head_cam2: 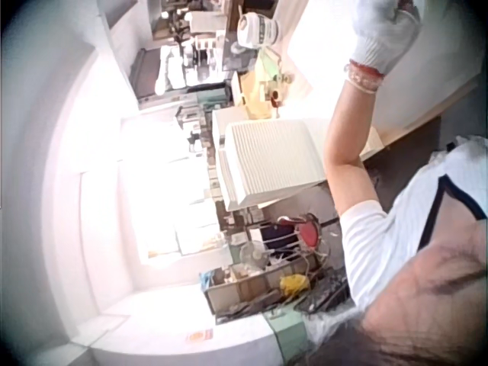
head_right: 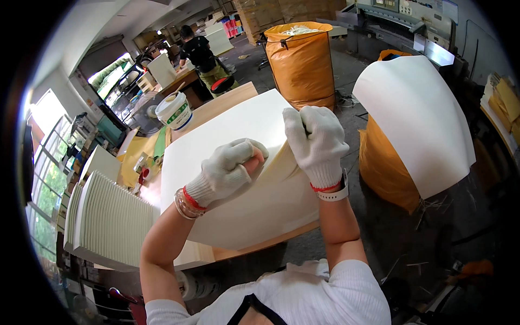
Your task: The person, wearing white gloves, takes a sheet of paper from a large stack on the left, folds it slightly, and places it onto a smaller stack on the center of the table.
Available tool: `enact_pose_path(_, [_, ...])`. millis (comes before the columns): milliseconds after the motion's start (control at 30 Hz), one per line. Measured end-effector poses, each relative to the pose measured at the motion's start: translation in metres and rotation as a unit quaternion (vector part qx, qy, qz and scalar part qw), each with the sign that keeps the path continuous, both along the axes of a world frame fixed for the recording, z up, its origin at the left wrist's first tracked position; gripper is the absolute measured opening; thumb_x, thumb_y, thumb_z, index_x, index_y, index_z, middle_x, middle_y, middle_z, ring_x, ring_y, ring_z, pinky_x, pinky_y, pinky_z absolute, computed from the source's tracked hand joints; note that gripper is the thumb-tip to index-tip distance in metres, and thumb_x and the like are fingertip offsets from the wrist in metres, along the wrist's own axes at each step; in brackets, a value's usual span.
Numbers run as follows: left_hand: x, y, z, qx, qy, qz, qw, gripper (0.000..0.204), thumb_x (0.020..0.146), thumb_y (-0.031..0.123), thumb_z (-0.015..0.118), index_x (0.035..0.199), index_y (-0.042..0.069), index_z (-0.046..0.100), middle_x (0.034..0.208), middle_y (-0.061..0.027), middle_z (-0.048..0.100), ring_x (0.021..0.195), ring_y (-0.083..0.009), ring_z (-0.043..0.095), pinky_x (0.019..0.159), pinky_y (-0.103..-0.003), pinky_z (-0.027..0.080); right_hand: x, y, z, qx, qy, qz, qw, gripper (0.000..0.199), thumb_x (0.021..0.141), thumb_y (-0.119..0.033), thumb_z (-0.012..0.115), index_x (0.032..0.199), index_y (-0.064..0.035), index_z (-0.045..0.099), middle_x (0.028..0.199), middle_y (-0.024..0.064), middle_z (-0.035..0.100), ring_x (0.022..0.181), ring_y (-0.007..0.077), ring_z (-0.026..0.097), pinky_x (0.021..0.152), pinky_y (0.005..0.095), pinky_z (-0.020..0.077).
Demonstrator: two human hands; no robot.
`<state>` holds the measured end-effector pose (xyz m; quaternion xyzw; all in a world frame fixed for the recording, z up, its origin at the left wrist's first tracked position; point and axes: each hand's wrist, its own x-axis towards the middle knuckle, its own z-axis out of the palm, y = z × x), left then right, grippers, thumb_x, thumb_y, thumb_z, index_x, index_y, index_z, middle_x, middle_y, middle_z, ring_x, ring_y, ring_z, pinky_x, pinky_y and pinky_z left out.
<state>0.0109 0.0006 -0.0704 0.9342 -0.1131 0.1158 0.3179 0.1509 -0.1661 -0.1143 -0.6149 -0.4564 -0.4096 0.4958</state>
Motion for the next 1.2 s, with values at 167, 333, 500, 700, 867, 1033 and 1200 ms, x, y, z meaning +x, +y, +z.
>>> enact_pose_path(167, [-0.005, -0.002, 0.003, 0.008, -0.001, 0.010, 1.000, 0.030, 0.078, 0.006, 0.081, 0.096, 0.003, 0.058, 0.103, -0.0076, 0.068, 0.089, -0.0183, 0.061, 0.082, -0.031, 0.050, -0.001, 0.002, -0.002, 0.046, 0.063, 0.052, 0.996, 0.009, 0.090, -0.004, 0.060, 0.094, 0.0006, 0.066, 0.062, 0.0082, 0.045, 0.054, 0.0233, 0.046, 0.053, 0.0363, 0.0349])
enact_pose_path(333, [-0.009, -0.009, 0.012, 0.011, 0.017, 0.066, 0.998, 0.042, 0.075, 0.008, 0.086, 0.109, 0.003, 0.061, 0.108, -0.0093, 0.067, 0.099, -0.0190, 0.063, 0.087, -0.031, 0.050, 0.001, 0.002, -0.002, 0.054, 0.048, 0.054, 0.996, 0.008, 0.090, -0.004, 0.060, 0.091, 0.0019, 0.066, 0.061, 0.0083, 0.043, 0.055, 0.0232, 0.045, 0.053, 0.0363, 0.0346])
enact_pose_path(500, [-0.005, -0.009, -0.012, -0.136, -0.085, 0.040, 0.986, 0.047, 0.082, 0.007, 0.078, 0.125, 0.003, 0.061, 0.106, -0.0100, 0.066, 0.094, -0.0203, 0.065, 0.084, -0.030, 0.051, 0.000, 0.003, -0.005, 0.066, 0.106, 0.076, 0.989, 0.009, 0.092, -0.005, 0.061, 0.086, 0.0012, 0.063, 0.061, 0.0085, 0.041, 0.057, 0.0236, 0.042, 0.054, 0.0370, 0.0349])
enact_pose_path(700, [-0.002, 0.005, 0.000, 0.050, -0.037, -0.045, 0.997, 0.033, 0.082, 0.011, 0.077, 0.113, 0.004, 0.066, 0.098, -0.0102, 0.062, 0.082, -0.0232, 0.061, 0.072, -0.032, 0.048, 0.001, 0.006, -0.007, 0.078, 0.124, 0.084, 0.986, 0.010, 0.093, -0.007, 0.061, 0.086, 0.0008, 0.062, 0.062, 0.0093, 0.042, 0.056, 0.0256, 0.043, 0.055, 0.0386, 0.0360])
enact_pose_path(867, [-0.004, -0.001, -0.005, 0.015, -0.089, -0.023, 0.996, 0.033, 0.082, 0.009, 0.077, 0.113, 0.007, 0.066, 0.102, -0.0096, 0.063, 0.089, -0.0239, 0.063, 0.077, -0.033, 0.049, -0.003, 0.004, -0.005, 0.070, 0.103, 0.071, 0.990, 0.015, 0.093, -0.007, 0.061, 0.080, 0.0014, 0.060, 0.062, 0.0098, 0.043, 0.056, 0.0253, 0.045, 0.055, 0.0388, 0.0361])
enact_pose_path(1033, [-0.003, -0.002, -0.005, 0.051, -0.131, -0.029, 0.990, 0.032, 0.082, 0.005, 0.075, 0.113, 0.007, 0.067, 0.104, -0.0096, 0.063, 0.092, -0.0253, 0.064, 0.080, -0.034, 0.050, -0.004, 0.004, -0.004, 0.077, 0.135, 0.091, 0.984, 0.021, 0.093, -0.008, 0.062, 0.076, 0.0017, 0.058, 0.062, 0.0091, 0.044, 0.057, 0.0254, 0.045, 0.055, 0.0389, 0.0359])
enact_pose_path(1200, [-0.002, 0.001, 0.005, 0.057, -0.036, -0.048, 0.997, 0.030, 0.082, -0.001, 0.070, 0.112, 0.006, 0.068, 0.106, -0.0105, 0.063, 0.095, -0.0273, 0.063, 0.084, -0.033, 0.050, -0.002, 0.007, -0.005, 0.091, 0.113, 0.082, 0.986, 0.022, 0.094, -0.009, 0.062, 0.075, 0.0011, 0.057, 0.061, 0.0090, 0.044, 0.057, 0.0256, 0.045, 0.055, 0.0395, 0.0359])
